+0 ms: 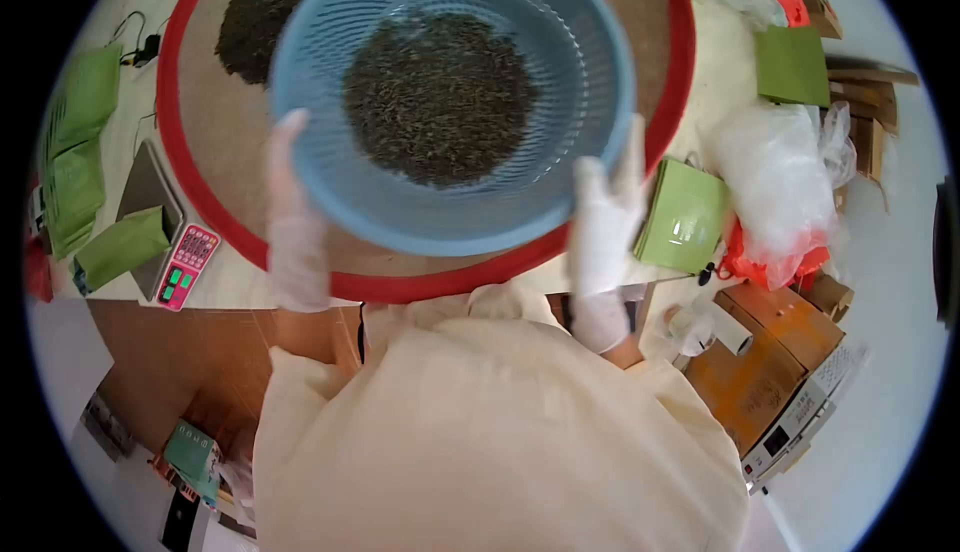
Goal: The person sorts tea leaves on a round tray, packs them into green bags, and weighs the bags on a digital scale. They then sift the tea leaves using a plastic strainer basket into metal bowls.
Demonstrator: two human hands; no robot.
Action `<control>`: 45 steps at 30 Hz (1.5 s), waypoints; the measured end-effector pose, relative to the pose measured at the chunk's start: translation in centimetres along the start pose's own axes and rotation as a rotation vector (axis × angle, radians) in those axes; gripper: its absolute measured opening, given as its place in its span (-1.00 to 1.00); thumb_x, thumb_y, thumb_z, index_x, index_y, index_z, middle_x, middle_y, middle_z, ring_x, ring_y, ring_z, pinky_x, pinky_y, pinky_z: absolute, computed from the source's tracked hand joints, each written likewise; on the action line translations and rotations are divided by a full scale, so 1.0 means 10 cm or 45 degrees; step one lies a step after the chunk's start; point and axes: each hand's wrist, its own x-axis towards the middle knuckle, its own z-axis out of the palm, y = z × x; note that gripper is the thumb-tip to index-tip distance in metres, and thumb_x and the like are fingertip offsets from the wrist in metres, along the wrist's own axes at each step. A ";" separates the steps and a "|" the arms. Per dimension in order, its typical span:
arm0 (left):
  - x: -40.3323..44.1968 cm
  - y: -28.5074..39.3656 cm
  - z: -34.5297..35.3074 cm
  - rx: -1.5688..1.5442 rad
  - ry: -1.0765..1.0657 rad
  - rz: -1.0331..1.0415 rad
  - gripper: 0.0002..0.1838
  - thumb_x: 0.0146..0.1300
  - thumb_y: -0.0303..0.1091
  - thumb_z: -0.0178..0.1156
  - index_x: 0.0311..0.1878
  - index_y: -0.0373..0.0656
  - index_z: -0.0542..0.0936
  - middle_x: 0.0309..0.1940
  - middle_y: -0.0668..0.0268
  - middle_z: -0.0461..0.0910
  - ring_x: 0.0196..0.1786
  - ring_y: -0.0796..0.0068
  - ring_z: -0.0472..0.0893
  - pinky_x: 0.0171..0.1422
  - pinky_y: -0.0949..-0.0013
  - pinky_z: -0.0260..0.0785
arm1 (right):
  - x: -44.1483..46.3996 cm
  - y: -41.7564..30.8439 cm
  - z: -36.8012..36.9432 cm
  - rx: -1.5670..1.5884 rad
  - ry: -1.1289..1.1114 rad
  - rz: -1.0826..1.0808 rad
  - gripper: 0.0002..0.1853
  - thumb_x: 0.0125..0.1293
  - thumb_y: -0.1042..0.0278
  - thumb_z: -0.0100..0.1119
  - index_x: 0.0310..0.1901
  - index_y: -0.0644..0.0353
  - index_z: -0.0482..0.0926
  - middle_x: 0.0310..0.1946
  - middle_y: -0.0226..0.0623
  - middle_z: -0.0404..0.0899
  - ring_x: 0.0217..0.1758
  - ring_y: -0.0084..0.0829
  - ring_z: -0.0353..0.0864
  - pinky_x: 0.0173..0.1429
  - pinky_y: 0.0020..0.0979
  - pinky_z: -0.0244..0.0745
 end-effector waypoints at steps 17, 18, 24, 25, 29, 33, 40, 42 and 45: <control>-0.07 -0.24 -0.30 0.310 -0.292 0.327 -0.43 0.28 -0.38 0.09 0.34 -0.32 0.25 0.22 0.14 0.36 0.24 0.34 0.35 0.35 0.30 0.18 | 0.16 0.45 -0.04 0.385 -0.097 0.146 -0.46 0.31 0.51 0.08 0.32 0.38 0.25 0.19 -0.21 0.42 0.18 -0.48 0.41 0.29 -0.47 0.25; -0.13 -0.29 -0.21 0.454 -0.173 0.437 -0.42 0.28 -0.40 0.08 0.35 -0.32 0.23 0.21 0.14 0.37 0.23 0.32 0.36 0.34 0.31 0.18 | 0.20 0.49 -0.04 0.355 -0.086 0.256 -0.52 0.32 0.46 0.11 0.25 0.38 0.33 0.12 -0.24 0.48 0.13 -0.49 0.45 0.25 -0.47 0.29; -0.13 -0.42 -0.37 1.204 -0.154 1.025 -0.51 0.28 -0.44 0.03 0.26 -0.36 0.29 0.12 0.08 0.45 0.13 0.29 0.45 0.25 0.26 0.28 | 0.47 0.59 -0.27 0.447 -0.236 0.519 -0.69 0.30 0.29 0.20 -0.01 0.30 0.57 -0.13 -0.31 0.63 -0.10 -0.50 0.55 0.09 -0.47 0.40; -0.01 -0.39 -0.54 1.194 -0.168 1.035 -0.51 0.28 -0.44 0.03 0.26 -0.36 0.29 0.12 0.08 0.45 0.13 0.29 0.45 0.25 0.26 0.28 | 0.41 0.51 -0.20 0.320 -0.262 0.483 -0.71 0.31 0.29 0.20 -0.02 0.29 0.58 -0.14 -0.33 0.63 -0.11 -0.51 0.55 0.09 -0.47 0.40; 0.14 -0.43 -0.53 0.585 0.014 0.961 -0.57 0.32 -0.35 0.03 0.19 -0.39 0.37 0.07 0.08 0.49 0.11 0.26 0.47 0.25 0.26 0.26 | 0.29 0.42 0.06 0.324 -0.204 0.214 -0.70 0.30 0.29 0.20 -0.03 0.30 0.60 -0.16 -0.41 0.62 -0.13 -0.61 0.50 0.05 -0.50 0.38; 0.10 -0.46 -0.48 1.195 -0.118 1.052 -0.45 0.37 -0.17 0.00 0.27 -0.39 0.32 0.20 0.02 0.41 0.25 0.15 0.39 0.38 0.22 0.14 | 0.60 0.44 -0.34 0.463 -0.163 0.238 -0.74 0.31 0.37 0.15 -0.04 0.31 0.60 -0.17 -0.37 0.64 -0.14 -0.56 0.53 0.03 -0.48 0.41; 0.03 0.76 0.27 0.279 -0.358 1.193 -0.35 0.39 -0.01 0.01 0.38 -0.27 0.23 0.30 0.18 0.34 0.30 0.30 0.33 0.41 0.34 0.11 | 0.53 0.47 -0.39 0.490 -0.151 0.369 -0.77 0.28 0.39 0.18 -0.09 0.31 0.61 -0.20 -0.35 0.65 -0.19 -0.56 0.55 0.01 -0.51 0.42; -0.05 0.66 0.54 0.698 -0.225 0.945 -0.29 0.40 0.08 -0.07 0.42 -0.25 0.16 0.38 0.22 0.22 0.40 0.38 0.18 0.50 0.34 -0.08 | 0.49 0.49 -0.42 0.523 -0.210 0.440 -0.74 0.25 0.39 0.17 -0.08 0.34 0.59 -0.17 -0.28 0.64 -0.13 -0.47 0.57 0.08 -0.47 0.40; 0.51 0.25 0.17 0.270 -0.344 0.658 -0.24 0.41 0.18 -0.19 0.44 -0.24 0.12 0.44 0.23 0.11 0.47 0.43 0.07 0.55 0.34 -0.23 | 0.50 0.72 -0.29 0.650 -0.236 0.450 -0.74 0.25 0.41 0.16 -0.07 0.35 0.59 -0.16 -0.27 0.65 -0.12 -0.46 0.57 0.07 -0.46 0.41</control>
